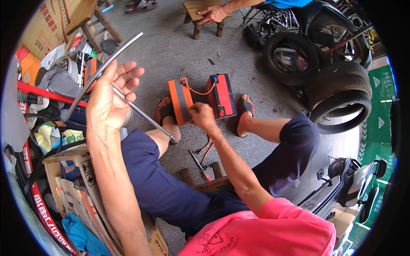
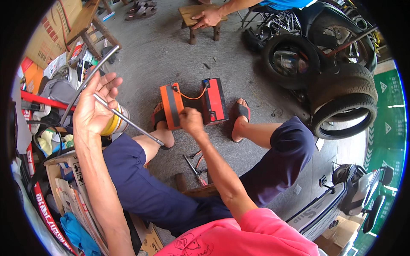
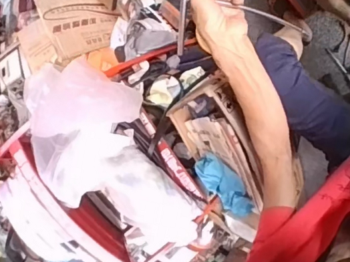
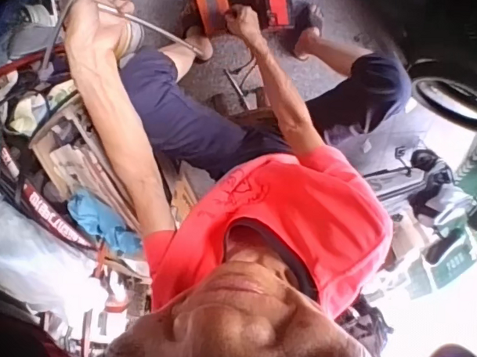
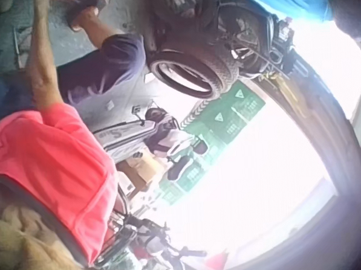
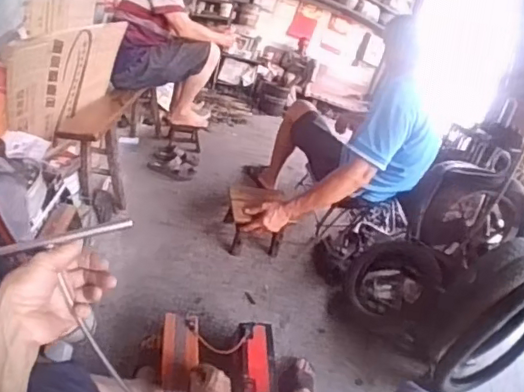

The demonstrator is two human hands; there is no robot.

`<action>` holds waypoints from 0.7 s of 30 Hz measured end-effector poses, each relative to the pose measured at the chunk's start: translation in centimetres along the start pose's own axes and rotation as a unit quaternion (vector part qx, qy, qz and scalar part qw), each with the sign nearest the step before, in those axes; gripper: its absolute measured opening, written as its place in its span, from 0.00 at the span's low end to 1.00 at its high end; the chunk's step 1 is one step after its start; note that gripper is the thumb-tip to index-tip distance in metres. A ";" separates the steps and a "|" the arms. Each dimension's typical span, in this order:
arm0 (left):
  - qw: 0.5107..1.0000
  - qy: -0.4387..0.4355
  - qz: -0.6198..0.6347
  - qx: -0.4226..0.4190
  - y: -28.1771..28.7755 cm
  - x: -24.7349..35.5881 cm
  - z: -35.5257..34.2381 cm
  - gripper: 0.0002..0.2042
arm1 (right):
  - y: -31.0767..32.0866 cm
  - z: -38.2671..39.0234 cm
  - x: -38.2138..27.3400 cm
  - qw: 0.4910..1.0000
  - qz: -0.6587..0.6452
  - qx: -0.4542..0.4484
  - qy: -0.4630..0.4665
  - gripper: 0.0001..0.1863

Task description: The person sits on the floor and uses a metal rod to repeatedly tap and scrape the surface of two red and black batteries. The person holds the batteries steady with one hand while striking them with the rod in the other hand.

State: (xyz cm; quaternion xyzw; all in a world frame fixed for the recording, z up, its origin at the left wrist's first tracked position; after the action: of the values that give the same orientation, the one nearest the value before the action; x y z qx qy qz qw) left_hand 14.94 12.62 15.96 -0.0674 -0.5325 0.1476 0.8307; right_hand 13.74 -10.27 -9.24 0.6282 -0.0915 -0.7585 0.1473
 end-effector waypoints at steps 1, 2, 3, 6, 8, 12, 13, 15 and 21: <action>1.000 0.003 0.002 0.006 -0.1 0.1 0.1 0.18 | 1.0 0.1 0.2 0.997 -0.063 0.012 -0.031 0.08; 1.000 0.000 0.005 0.004 0.1 0.2 0.3 0.18 | 1.8 0.4 0.7 0.981 -0.159 0.003 -0.112 0.09; 1.000 -0.002 0.008 -0.001 0.1 0.3 0.3 0.18 | 2.5 0.6 0.8 0.977 -0.174 0.006 -0.123 0.10; 1.000 -0.006 0.002 -0.004 0.3 0.5 0.6 0.17 | 2.8 1.1 1.0 0.967 -0.209 -0.017 -0.147 0.10; 1.000 -0.008 -0.008 -0.004 0.2 0.5 0.5 0.17 | 2.4 1.2 1.2 0.964 -0.224 -0.037 -0.139 0.11; 1.000 0.002 -0.025 0.010 -0.7 -0.1 -0.2 0.17 | 1.9 1.1 1.2 0.988 -0.130 -0.063 -0.056 0.09; 1.000 0.006 0.015 -0.001 -0.4 -0.3 -0.3 0.17 | 2.0 1.1 -0.2 0.999 -0.009 -0.032 0.011 0.09; 1.000 0.015 0.025 -0.004 -1.2 -0.5 -1.0 0.18 | 2.5 1.2 -0.4 0.999 0.037 0.011 0.009 0.09; 0.998 0.027 -0.006 0.064 0.3 0.3 0.4 0.19 | 1.0 1.1 -0.6 0.991 0.098 -0.017 -0.091 0.11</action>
State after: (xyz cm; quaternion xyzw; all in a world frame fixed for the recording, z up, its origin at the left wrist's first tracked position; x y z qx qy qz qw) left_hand 14.68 12.96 16.28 -0.0146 -0.4997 0.1742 0.8483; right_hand 12.86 -11.04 -8.20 0.5420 -0.1533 -0.7957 0.2227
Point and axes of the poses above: each hand's wrist, its own z-axis away from the middle knuckle, its own y-axis out of the back of the hand, x = y × z, the point moved 3 cm from there along -z, towards the middle knuckle, and after that the axes turned 10 degrees about -z, right-handed, at the moved point
